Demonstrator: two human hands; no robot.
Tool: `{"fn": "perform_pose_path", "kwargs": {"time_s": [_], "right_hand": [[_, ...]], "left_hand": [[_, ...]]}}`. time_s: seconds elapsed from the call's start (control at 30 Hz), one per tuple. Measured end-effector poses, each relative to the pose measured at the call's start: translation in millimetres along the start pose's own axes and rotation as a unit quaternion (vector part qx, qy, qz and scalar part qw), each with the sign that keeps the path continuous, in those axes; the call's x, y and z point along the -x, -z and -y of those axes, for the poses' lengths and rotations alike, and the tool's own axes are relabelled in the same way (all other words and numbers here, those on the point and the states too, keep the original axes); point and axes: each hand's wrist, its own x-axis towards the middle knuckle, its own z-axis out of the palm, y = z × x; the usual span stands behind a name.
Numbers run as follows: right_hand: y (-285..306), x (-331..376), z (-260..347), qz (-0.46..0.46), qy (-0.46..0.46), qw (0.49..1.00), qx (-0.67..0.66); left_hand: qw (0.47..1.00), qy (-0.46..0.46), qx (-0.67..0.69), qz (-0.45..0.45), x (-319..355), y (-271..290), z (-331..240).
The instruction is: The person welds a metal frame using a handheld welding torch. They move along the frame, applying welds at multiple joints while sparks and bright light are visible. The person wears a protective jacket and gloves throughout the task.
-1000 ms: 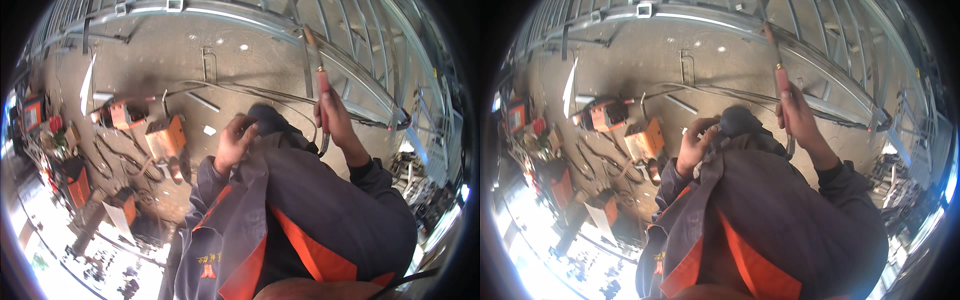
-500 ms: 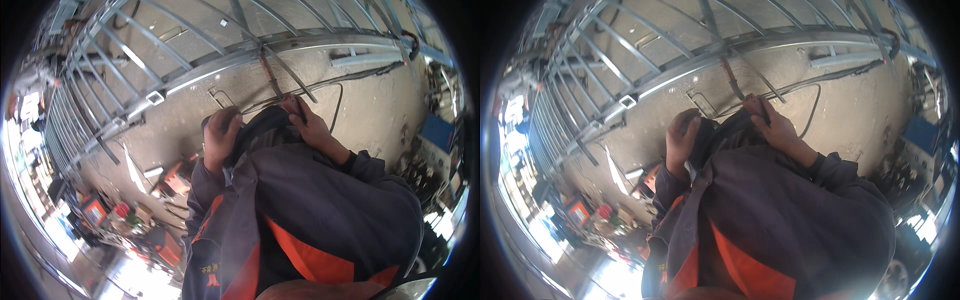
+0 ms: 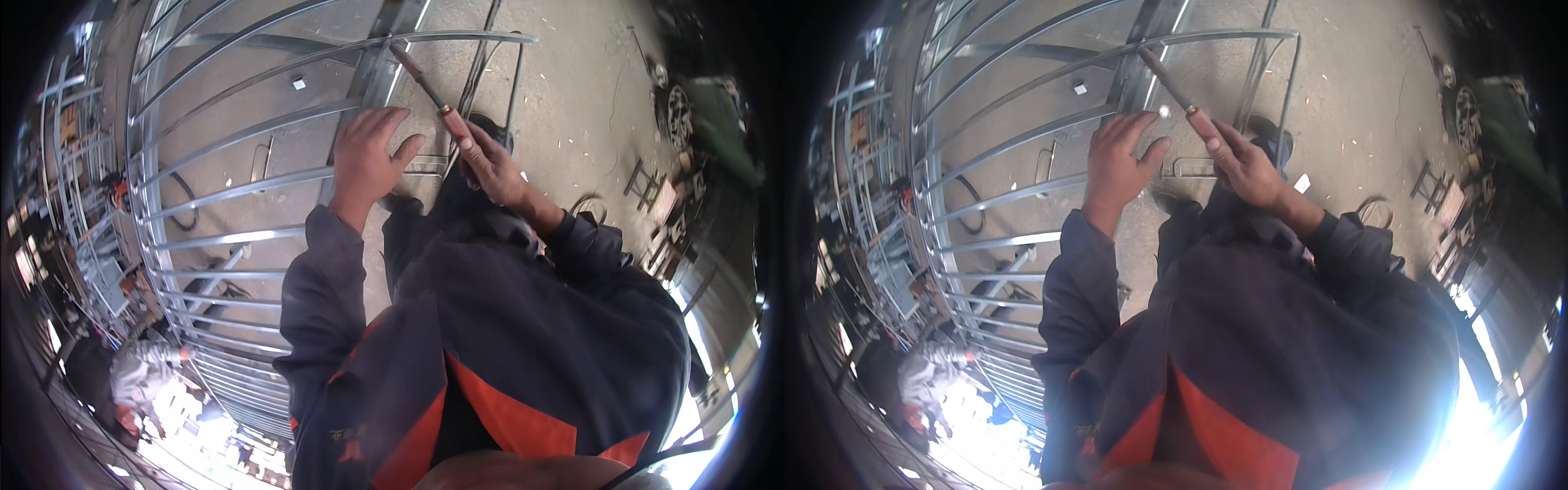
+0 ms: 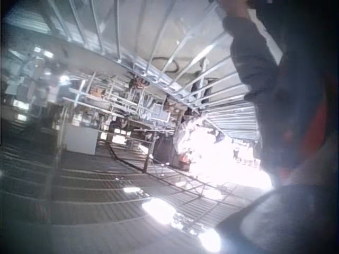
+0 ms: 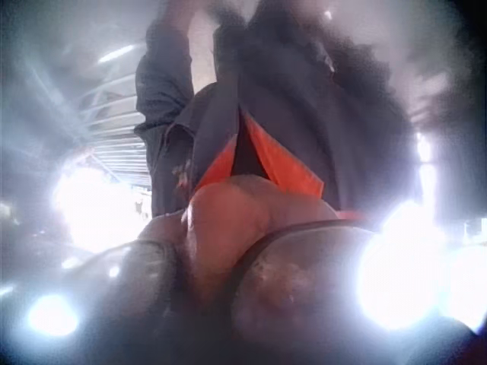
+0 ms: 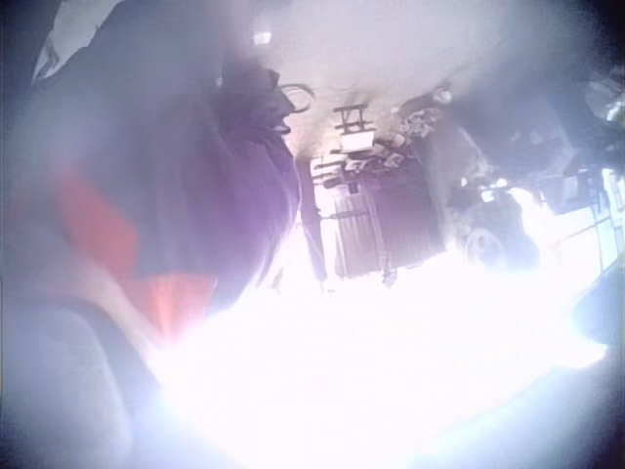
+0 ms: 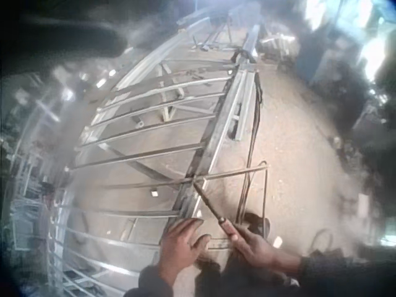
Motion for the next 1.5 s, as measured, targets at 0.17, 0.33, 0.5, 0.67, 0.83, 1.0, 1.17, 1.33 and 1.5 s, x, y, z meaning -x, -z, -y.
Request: {"fn": "perform_pose_path", "kwargs": {"time_s": [0.17,0.33,0.5,0.67,0.83,1.0,1.17,1.33,1.5], "right_hand": [[-28,1,5,0.011,-0.022,0.991,-0.132],[-22,-19,-9,0.051,-0.054,0.973,-0.220],[-24,-49,-26,0.079,-0.041,0.942,-0.324],[-30,-55,-34,0.099,-0.044,0.914,-0.392],[-31,-54,-33,0.100,-0.037,0.909,-0.403],[-33,-54,-32,0.104,-0.047,0.910,-0.398],[-34,-56,-36,0.102,-0.052,0.908,-0.402],[-37,-55,-35,0.096,-0.038,0.903,-0.418],[-40,-55,-36,0.091,-0.045,0.899,-0.426]], "left_hand": [[0.994,-0.103,-0.005,0.019,-33,-19,27],[0.987,-0.137,-0.034,0.073,-50,-41,53],[0.985,-0.143,-0.045,0.084,-54,-54,71],[0.990,-0.105,-0.010,0.092,-50,-58,74],[0.989,-0.118,0.002,0.094,-49,-59,76],[0.987,-0.134,-0.008,0.086,-49,-57,74],[0.986,-0.137,-0.018,0.096,-49,-56,76],[0.985,-0.141,-0.022,0.093,-48,-56,78],[0.986,-0.123,-0.014,0.108,-48,-55,79]]}}
